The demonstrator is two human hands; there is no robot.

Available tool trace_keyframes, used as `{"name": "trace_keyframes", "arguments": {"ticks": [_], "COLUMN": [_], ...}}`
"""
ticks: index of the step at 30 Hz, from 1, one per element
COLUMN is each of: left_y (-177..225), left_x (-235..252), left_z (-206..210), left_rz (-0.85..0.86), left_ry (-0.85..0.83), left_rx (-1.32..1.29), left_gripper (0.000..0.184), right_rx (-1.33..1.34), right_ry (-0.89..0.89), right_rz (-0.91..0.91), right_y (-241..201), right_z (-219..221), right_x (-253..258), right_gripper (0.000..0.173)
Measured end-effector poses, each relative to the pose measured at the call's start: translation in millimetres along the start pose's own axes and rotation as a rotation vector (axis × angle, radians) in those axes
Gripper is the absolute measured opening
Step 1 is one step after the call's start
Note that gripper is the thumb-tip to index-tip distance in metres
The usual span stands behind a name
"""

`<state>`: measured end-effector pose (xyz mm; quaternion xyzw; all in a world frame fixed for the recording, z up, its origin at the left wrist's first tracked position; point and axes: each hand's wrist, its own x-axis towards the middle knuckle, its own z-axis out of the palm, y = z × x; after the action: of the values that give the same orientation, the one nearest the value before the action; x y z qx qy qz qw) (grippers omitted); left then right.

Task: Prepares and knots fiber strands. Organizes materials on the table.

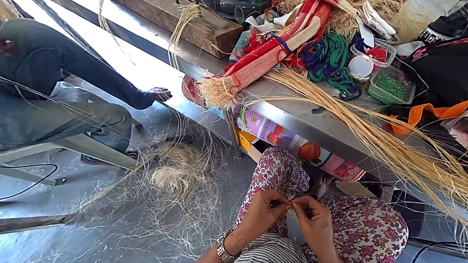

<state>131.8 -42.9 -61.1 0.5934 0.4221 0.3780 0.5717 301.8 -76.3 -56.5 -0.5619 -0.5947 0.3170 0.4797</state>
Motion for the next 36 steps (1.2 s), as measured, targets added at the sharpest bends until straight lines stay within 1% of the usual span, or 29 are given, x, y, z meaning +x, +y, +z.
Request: {"name": "trace_keyframes", "arguments": {"ticks": [2, 3, 6, 8, 10, 13, 15, 20, 26, 31, 34, 36], "left_y": [0.2, 0.5, -1.7, -1.5, -0.1, 2.2, -1.0, -5.1, -5.8, -6.6, -10.3, -11.9], "left_x": [1.1, 1.6, 2.6, 1.6, 0.7, 2.1, 3.0, 2.9, 2.0, -0.2, 0.9, 4.0], "left_z": [-3.0, -4.7, -7.4, -7.1, -3.5, 0.9, 0.1, -5.3, -5.2, 1.6, 4.5, 1.7], "left_rz": [-0.041, -0.092, -0.331, -0.447, -0.457, -0.394, -0.323, -0.13, -0.021, 0.053, 0.076, 0.054], "left_ry": [-0.042, -0.086, -0.23, -0.239, -0.16, 0.015, 0.065, 0.092, 0.13, 0.185, 0.202, 0.199], "left_rx": [-0.134, -0.264, -0.693, -0.867, -0.97, -0.928, -0.835, -0.616, -0.441, -0.369, -0.404, -0.476], "left_gripper": [0.003, 0.005, 0.018, 0.024, 0.026, 0.029, 0.029, 0.034, 0.034, 0.033, 0.033, 0.032], "right_rx": [-0.033, -0.035, 0.012, 0.053, 0.088, 0.114, 0.11, 0.077, 0.091, 0.134, 0.158, 0.134], "right_ry": [0.001, -0.003, -0.031, -0.037, -0.05, -0.091, -0.114, -0.16, -0.313, -0.428, -0.457, -0.446], "right_rz": [-0.035, -0.047, -0.034, -0.008, 0.026, 0.009, -0.03, -0.088, -0.206, -0.314, -0.296, -0.264], "right_y": [-0.4, -0.9, -4.4, -3.2, 2.0, 9.8, 11.8, 3.0, -19.8, -25.5, -21.4, -19.9], "right_z": [0.2, 0.5, 1.0, 1.5, 1.4, 0.3, -2.2, -12.3, -24.7, -23.6, -20.0, -16.7], "right_x": [-0.6, -0.9, -1.5, -0.8, -0.5, -2.9, -5.7, -13.5, -19.8, -23.1, -23.8, -24.5], "right_gripper": [0.012, 0.012, 0.011, 0.01, 0.011, 0.015, 0.019, 0.016, 0.012, 0.011, 0.012, 0.013]}}
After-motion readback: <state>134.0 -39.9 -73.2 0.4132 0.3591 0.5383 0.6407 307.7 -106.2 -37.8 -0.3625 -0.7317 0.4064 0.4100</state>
